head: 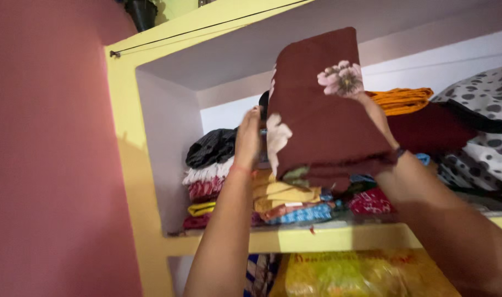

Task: The person folds a floral pattern cloth on a bed, carries it to a shelf, and then folds a pink towel by hand on the bed.

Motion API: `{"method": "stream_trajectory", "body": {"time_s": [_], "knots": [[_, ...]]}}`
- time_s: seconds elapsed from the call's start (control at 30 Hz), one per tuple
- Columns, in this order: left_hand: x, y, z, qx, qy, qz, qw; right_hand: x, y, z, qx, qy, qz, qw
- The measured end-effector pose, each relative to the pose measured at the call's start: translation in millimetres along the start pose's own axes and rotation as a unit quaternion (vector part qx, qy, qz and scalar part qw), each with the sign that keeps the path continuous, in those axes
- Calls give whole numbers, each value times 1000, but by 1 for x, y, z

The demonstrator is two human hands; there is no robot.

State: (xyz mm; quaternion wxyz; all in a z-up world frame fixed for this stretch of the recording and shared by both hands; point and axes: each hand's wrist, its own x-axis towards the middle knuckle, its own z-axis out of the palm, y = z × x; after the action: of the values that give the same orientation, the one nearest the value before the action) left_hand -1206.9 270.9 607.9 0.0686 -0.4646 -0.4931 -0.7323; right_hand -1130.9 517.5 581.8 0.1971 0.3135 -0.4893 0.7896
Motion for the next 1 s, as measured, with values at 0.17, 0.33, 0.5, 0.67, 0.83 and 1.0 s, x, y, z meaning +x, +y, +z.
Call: {"method": "stream_trajectory", "body": {"time_s": [0.17,0.33,0.5,0.67,0.83,1.0], "knots": [[123,-34,-20,91,17,187,978,94,8,-20,-4,18,22,1000],[136,-66,-17,546,30,378,747,167,14,-35,-19,27,22,999],[104,-82,3,661,-106,202,715,213,34,-57,-39,33,28,998],[91,-84,9,691,-133,-28,710,241,66,-62,-49,31,44,997],[98,-100,-7,644,-85,-7,760,251,75,-73,-56,35,48,997],[88,-94,-33,605,-169,56,776,259,76,-74,-56,32,48,997]]}}
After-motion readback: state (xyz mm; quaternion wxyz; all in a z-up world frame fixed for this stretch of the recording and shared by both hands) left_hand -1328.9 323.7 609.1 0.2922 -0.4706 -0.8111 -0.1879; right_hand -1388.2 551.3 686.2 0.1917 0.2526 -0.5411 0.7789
